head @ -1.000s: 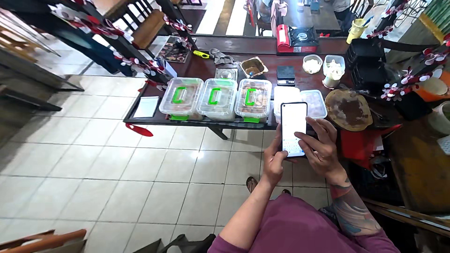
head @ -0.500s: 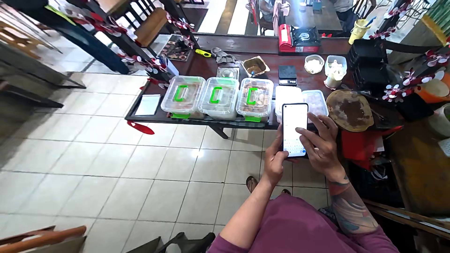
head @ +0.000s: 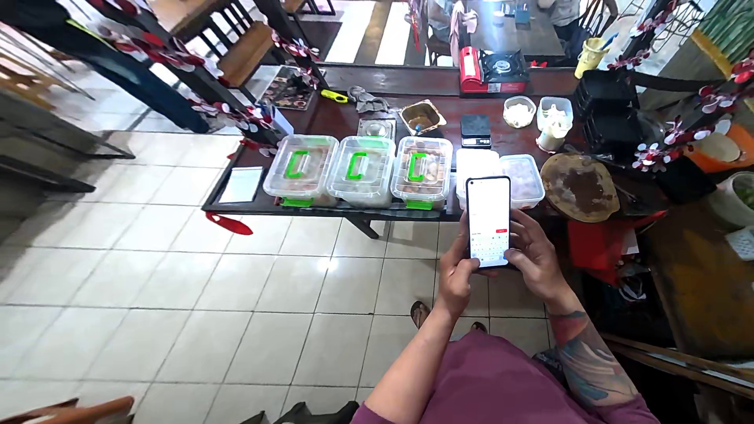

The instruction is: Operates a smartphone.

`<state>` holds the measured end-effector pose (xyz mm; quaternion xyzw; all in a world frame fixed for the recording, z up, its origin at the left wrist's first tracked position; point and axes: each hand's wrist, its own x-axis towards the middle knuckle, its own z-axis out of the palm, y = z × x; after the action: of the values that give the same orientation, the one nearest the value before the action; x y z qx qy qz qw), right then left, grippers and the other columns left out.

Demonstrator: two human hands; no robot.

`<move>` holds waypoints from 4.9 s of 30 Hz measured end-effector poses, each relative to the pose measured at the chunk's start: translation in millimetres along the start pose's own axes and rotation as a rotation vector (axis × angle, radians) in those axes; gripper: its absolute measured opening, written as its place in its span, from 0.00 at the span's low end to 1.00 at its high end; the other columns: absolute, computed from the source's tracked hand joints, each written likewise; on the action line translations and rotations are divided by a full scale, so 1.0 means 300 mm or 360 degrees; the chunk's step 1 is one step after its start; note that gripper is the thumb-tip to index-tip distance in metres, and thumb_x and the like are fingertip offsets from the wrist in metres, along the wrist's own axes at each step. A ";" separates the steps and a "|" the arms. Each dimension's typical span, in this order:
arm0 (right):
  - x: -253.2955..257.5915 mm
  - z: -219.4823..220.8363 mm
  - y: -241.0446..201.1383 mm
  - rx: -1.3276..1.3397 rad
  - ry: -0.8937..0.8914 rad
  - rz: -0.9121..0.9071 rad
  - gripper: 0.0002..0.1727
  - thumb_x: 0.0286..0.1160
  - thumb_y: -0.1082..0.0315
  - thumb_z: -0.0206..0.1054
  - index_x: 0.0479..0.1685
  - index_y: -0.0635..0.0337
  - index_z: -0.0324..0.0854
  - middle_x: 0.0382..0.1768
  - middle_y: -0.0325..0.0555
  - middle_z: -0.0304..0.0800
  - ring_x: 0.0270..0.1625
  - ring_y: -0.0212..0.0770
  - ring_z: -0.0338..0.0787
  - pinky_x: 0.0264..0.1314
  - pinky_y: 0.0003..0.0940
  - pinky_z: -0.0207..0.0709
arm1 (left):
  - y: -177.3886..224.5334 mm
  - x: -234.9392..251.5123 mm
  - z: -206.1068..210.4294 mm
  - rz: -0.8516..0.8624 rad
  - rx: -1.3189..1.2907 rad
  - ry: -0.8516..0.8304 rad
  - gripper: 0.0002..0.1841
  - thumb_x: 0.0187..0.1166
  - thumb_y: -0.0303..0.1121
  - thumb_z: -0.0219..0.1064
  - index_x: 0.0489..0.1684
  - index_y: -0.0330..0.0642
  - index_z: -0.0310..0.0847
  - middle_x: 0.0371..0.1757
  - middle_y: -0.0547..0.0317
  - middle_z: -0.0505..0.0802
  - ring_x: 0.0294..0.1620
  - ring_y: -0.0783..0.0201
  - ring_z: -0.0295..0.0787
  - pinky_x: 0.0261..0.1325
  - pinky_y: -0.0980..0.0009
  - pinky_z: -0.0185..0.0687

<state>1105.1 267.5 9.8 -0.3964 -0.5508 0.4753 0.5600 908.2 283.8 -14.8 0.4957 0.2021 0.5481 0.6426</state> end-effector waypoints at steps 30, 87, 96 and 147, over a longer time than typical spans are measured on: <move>-0.024 -0.008 0.047 0.0117 0.0044 -0.0077 0.43 0.74 0.72 0.69 0.92 0.50 0.57 0.76 0.52 0.80 0.68 0.57 0.88 0.65 0.56 0.89 | -0.106 -0.014 -0.097 0.0017 -0.0004 -0.0150 0.38 0.81 0.24 0.46 0.97 0.46 0.42 0.77 0.34 0.79 0.61 0.36 0.90 0.42 0.38 0.95; 0.138 0.007 -0.120 -0.0079 -0.0023 0.0128 0.48 0.78 0.68 0.70 0.95 0.30 0.45 0.75 0.48 0.80 0.65 0.54 0.90 0.61 0.54 0.90 | 0.006 -0.006 0.013 -0.0106 0.0126 -0.0050 0.35 0.79 0.23 0.47 0.93 0.44 0.55 0.71 0.33 0.84 0.56 0.37 0.91 0.43 0.40 0.95; 0.139 0.024 -0.115 -0.0186 -0.0046 0.0096 0.63 0.64 0.69 0.82 0.96 0.28 0.38 0.79 0.45 0.77 0.70 0.51 0.87 0.64 0.54 0.90 | 0.035 -0.003 0.030 -0.0134 0.0145 -0.0016 0.37 0.77 0.22 0.47 0.94 0.46 0.55 0.70 0.34 0.85 0.54 0.39 0.92 0.41 0.41 0.95; 0.147 0.012 -0.040 -0.0065 -0.0012 -0.0189 0.52 0.70 0.70 0.75 0.95 0.44 0.45 0.76 0.50 0.80 0.68 0.50 0.89 0.68 0.53 0.89 | -0.134 -0.031 -0.119 -0.0118 0.0020 -0.0120 0.36 0.82 0.26 0.49 0.96 0.51 0.49 0.80 0.40 0.79 0.58 0.36 0.91 0.39 0.37 0.95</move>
<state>1100.1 307.1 32.3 -0.3727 -0.5850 0.4313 0.5769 896.8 293.9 -67.1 0.5122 0.1993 0.5035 0.6666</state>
